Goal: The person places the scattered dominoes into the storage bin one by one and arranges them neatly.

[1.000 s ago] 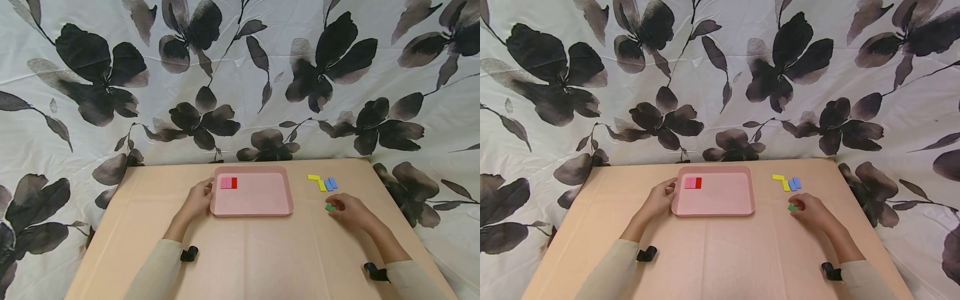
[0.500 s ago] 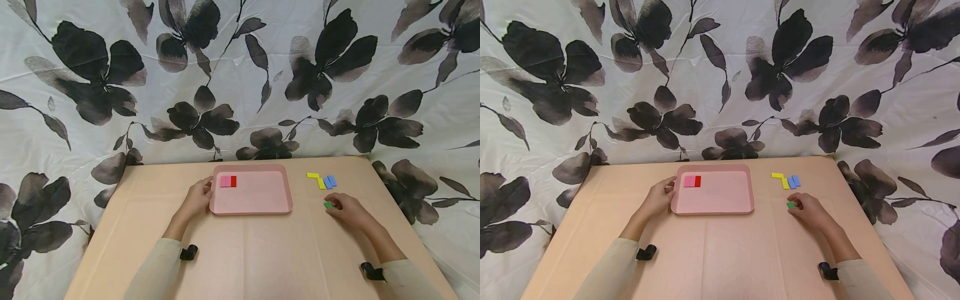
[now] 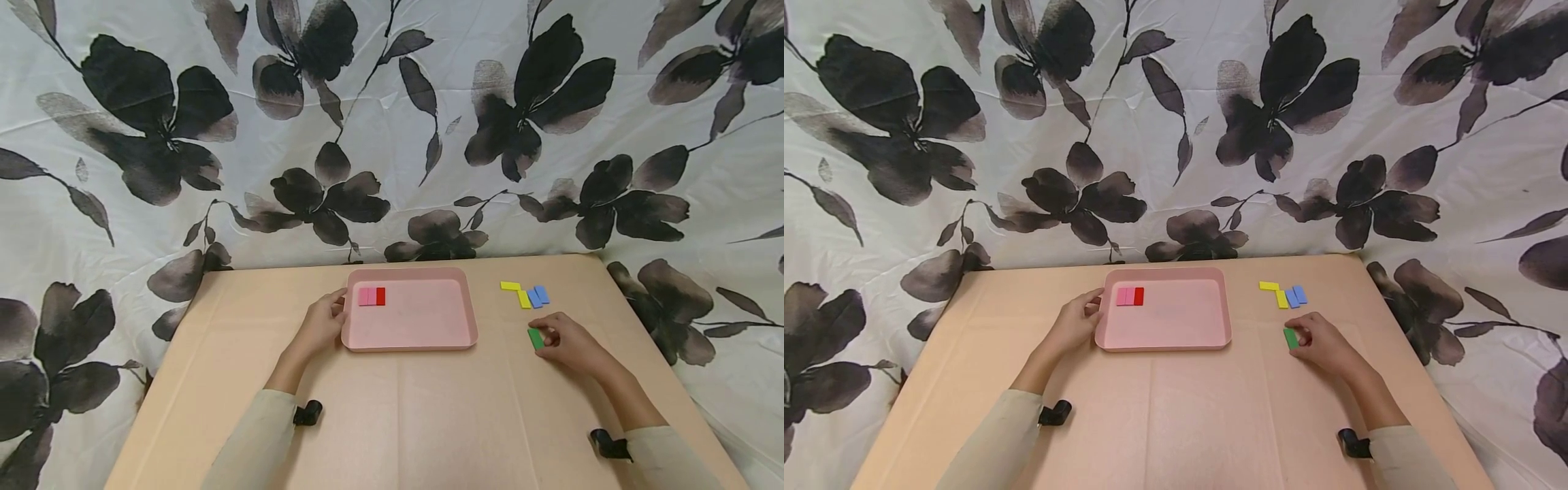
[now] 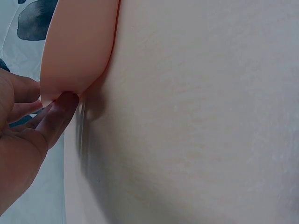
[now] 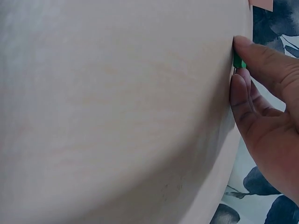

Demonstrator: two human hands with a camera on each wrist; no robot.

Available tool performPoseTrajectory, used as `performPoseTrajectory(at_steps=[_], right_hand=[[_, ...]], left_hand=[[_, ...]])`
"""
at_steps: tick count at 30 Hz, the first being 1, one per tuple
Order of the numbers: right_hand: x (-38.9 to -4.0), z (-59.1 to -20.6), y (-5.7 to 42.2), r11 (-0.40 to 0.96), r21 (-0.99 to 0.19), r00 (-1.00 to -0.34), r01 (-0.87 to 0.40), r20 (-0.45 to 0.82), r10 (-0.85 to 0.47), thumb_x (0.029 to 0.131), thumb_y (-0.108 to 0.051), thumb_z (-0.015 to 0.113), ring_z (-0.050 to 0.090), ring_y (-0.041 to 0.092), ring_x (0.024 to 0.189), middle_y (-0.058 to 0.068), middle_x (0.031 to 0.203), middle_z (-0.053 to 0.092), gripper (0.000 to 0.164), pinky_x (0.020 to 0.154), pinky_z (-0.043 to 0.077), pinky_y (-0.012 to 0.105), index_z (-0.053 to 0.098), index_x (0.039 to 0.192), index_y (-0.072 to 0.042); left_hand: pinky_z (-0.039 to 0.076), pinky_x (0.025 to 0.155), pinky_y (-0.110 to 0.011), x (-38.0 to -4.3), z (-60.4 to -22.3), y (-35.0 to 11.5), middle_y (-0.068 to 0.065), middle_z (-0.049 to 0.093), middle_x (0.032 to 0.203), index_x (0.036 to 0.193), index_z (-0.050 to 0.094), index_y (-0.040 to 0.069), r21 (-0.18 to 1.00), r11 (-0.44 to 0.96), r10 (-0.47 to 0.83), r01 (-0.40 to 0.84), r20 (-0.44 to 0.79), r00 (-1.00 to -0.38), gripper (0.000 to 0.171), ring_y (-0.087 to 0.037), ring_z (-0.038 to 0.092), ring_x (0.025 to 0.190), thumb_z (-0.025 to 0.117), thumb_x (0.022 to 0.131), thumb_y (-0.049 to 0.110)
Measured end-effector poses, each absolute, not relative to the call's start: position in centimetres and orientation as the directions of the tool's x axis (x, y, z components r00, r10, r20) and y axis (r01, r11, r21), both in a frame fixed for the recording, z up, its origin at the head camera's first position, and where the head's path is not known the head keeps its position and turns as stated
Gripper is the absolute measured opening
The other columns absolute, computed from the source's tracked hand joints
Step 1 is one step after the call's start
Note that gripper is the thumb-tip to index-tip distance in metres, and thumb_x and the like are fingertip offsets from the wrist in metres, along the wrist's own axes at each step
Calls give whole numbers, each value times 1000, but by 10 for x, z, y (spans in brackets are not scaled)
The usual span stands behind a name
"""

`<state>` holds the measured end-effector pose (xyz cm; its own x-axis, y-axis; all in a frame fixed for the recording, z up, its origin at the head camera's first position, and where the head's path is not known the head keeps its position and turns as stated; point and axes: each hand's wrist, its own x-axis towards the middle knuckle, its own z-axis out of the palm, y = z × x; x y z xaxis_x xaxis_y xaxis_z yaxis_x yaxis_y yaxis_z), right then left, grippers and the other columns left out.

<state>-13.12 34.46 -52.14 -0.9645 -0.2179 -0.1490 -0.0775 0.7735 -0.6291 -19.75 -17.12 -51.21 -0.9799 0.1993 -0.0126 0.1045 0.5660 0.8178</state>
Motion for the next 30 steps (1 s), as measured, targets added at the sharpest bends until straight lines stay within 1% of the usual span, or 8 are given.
performPoseTrajectory(at_steps=[7,14,16,24,27,30], right_hand=[[-133,-524,343,791,-607,-969,-80,-138,-204,84,-5,83,56,19,85,19,113,55,47,66,48,23,65,127,5],[-137,-519,340,802,-594,-974,-68,-135,-183,82,-16,86,58,16,83,7,94,62,48,68,50,25,66,121,4],[-138,-516,337,805,-589,-974,-68,-134,-181,82,-17,87,59,16,84,4,91,63,49,69,51,25,66,121,4],[-145,-510,324,805,-585,-977,-99,-98,-192,80,-17,89,63,17,84,3,91,66,50,70,55,25,68,122,1],[-149,-510,318,811,-571,-978,-127,-66,-200,79,-16,89,62,15,82,1,87,66,49,70,54,24,70,122,1],[-153,-509,312,808,-568,-976,-160,-32,-215,80,-14,88,62,13,80,-2,83,66,47,70,55,24,71,122,1]], left_hand=[[60,92,-43,-198,-514,-172,-25,65,125,150,48,-5,816,566,203,118,0,-979,56,-35,68,110,58,95,-5],[60,92,-42,-198,-515,-172,-24,65,125,150,48,-4,821,560,199,110,-4,-980,56,-34,68,109,58,95,-5],[60,92,-42,-199,-515,-172,-24,65,125,150,48,-4,820,561,201,112,-3,-980,56,-34,69,109,58,95,-5],[60,92,-43,-199,-516,-173,-25,66,124,149,49,-5,813,571,201,114,-4,-980,55,-34,70,108,59,95,-5],[61,90,-43,-199,-515,-173,-26,65,124,149,49,-6,808,576,208,125,3,-978,55,-35,70,108,59,94,-6],[61,92,-43,-198,-515,-173,-26,65,125,149,49,-5,810,574,206,120,0,-979,55,-36,70,109,59,95,-6]])
